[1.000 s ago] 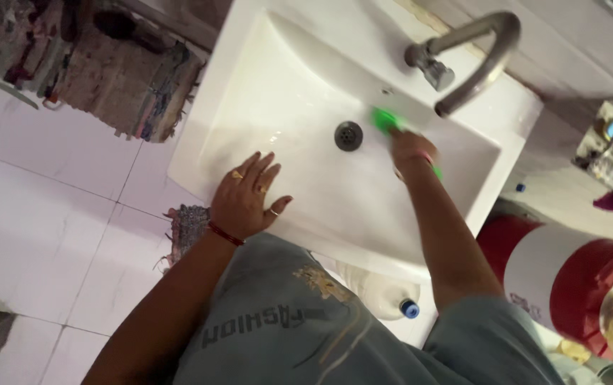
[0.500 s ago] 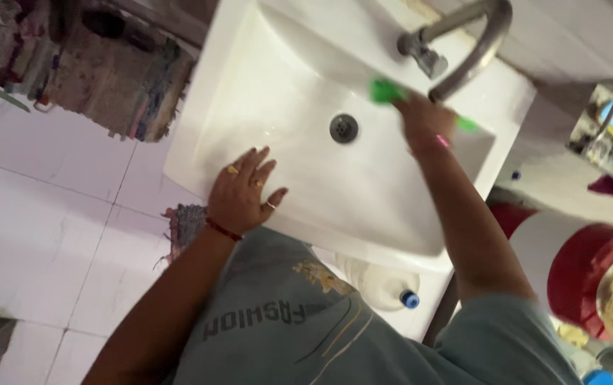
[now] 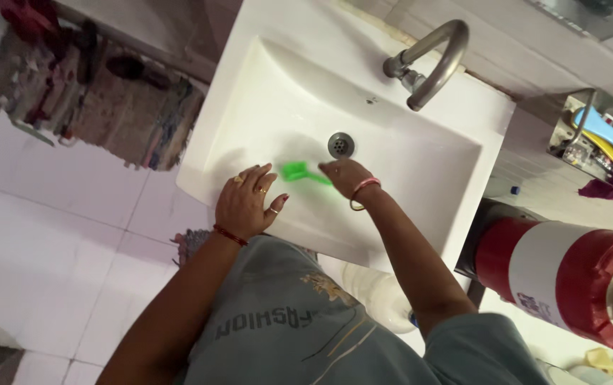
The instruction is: The person scrubs a white bathroom sink using a green brush and running water. They repeatedly scrub the basin, the faucet, and the drain area, then rinse the brush and the sink surfaces to remove residue.
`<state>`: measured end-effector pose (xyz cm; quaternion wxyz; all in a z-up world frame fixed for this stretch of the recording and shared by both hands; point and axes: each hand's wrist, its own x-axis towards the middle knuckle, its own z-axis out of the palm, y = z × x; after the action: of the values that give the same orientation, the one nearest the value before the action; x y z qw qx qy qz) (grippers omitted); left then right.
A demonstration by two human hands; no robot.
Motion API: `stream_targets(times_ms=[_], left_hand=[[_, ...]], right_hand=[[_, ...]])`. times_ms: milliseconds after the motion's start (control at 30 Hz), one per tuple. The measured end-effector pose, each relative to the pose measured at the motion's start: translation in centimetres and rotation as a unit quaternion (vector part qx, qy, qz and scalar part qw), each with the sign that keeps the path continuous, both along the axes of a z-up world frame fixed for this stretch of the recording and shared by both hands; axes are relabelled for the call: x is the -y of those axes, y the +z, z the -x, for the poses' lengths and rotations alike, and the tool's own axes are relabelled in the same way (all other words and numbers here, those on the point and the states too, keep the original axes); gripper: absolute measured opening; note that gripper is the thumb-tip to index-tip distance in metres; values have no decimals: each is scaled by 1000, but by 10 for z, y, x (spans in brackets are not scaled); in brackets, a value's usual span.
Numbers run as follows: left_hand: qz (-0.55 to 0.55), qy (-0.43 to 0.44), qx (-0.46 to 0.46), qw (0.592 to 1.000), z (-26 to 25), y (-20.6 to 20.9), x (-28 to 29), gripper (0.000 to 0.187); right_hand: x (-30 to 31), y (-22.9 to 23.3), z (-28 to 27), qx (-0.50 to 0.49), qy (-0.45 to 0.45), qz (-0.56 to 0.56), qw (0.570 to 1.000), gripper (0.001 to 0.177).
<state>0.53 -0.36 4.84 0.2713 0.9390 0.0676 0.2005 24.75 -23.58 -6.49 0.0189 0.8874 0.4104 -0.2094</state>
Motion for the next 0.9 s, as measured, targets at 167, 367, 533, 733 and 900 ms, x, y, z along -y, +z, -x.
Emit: stream_targets(times_ms=[167,367,533,733,900], left_hand=[[-3,4,-4,1000,2,-1,1,42],[-6,14,-10,1000,2,-4,2,42],[-24,29,7,999,2,-10,5,40],[-18,49,-17,998,-1,-3,7,36],[-23,39,-87,995,-1,2,8,35]], right_hand=[[25,15,-84,-306,-378,-351,800,30],[-8,87,-147,-389,-554,-584,447,40],[-17,148,-85,174,-297,-245,906,49],[-21,89,-18,26,-281,-518,808,30],[-50,55,-19,-565,-477,-638,215,32]])
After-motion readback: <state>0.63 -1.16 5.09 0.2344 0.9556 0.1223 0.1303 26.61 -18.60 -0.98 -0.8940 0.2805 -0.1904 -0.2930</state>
